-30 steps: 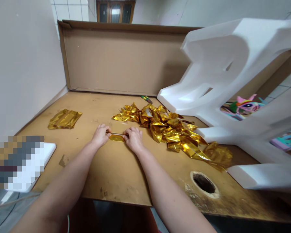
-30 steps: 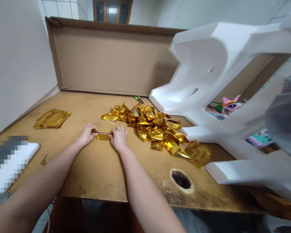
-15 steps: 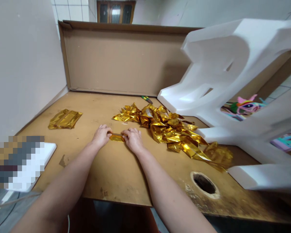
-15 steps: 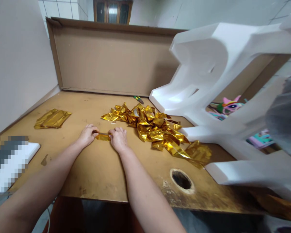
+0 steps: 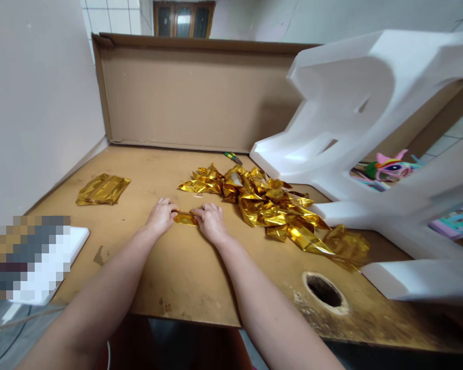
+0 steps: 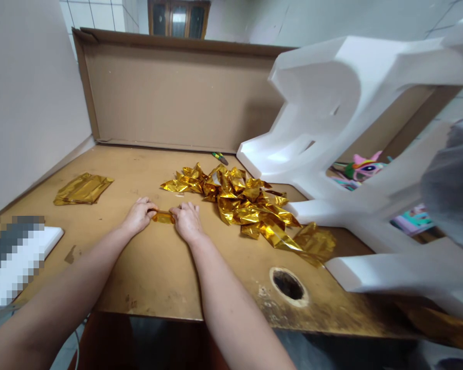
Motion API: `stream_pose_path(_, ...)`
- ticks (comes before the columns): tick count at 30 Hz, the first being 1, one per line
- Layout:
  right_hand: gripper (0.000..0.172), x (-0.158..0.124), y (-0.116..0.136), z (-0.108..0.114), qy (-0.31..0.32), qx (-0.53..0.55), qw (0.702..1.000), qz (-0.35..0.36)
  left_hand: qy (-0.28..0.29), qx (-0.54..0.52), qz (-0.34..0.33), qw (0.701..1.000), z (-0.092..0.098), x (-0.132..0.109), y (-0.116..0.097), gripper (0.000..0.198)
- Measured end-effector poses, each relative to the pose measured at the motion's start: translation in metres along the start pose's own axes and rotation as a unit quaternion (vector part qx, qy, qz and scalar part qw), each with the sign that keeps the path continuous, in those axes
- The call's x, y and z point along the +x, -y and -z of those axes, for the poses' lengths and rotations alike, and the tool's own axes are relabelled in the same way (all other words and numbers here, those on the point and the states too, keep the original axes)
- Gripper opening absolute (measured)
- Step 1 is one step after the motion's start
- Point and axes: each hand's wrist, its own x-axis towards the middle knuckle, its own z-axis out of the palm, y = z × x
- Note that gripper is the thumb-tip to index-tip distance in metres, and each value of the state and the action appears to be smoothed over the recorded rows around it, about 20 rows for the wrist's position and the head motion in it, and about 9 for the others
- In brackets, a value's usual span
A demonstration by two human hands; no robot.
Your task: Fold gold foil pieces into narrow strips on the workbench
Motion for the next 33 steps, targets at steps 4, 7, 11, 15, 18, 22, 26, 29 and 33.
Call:
stream_pose_path(4, 0.030, -0.0005, 0.0008, 0.0012, 0.006, -0.016, 1.000, 0.001, 0.005, 0.002, -0.006, 1.000, 0.0004, -0.0004, -0.0005, 0.024)
stream_pose_path(7, 0.031, -0.0013, 0.0025, 0.0027, 0.006, -0.021, 1.000, 0.009, 0.005, 0.006, -0.007, 1.000, 0.0010, -0.0011, -0.0021, 0.024)
stream_pose_path(11, 0.034, -0.0023, 0.0044, 0.0029, 0.005, -0.023, 0.999, 0.023, 0.007, 0.016, -0.011, 1.000, 0.0007, -0.0020, -0.0034, 0.024)
stream_pose_path(15, 0.035, -0.0027, 0.0051, 0.0014, 0.003, -0.030, 0.999, 0.038, 0.005, 0.024, -0.029, 0.999, 0.0007, -0.0028, -0.0045, 0.025)
stream_pose_path(18, 0.036, -0.0025, 0.0054, 0.0004, 0.009, -0.035, 0.998, 0.042, 0.007, 0.029, -0.039, 0.999, 0.0014, -0.0034, -0.0056, 0.026)
stream_pose_path(22, 0.037, -0.0023, 0.0064, -0.0002, 0.022, -0.038, 0.998, 0.046, 0.015, 0.042, -0.049, 0.998, 0.0015, -0.0037, -0.0059, 0.029)
stream_pose_path(26, 0.039, -0.0030, 0.0075, 0.0000, 0.022, -0.036, 0.998, 0.056, 0.023, 0.045, -0.060, 0.997, 0.0005, -0.0034, -0.0053, 0.033)
stream_pose_path(29, 0.041, -0.0037, 0.0083, 0.0009, 0.022, -0.037, 0.997, 0.063, 0.023, 0.051, -0.064, 0.996, -0.0002, -0.0036, -0.0056, 0.035)
stream_pose_path(33, 0.043, -0.0046, 0.0094, 0.0024, 0.027, -0.042, 0.997, 0.062, 0.022, 0.059, -0.066, 0.996, -0.0003, -0.0042, -0.0062, 0.036)
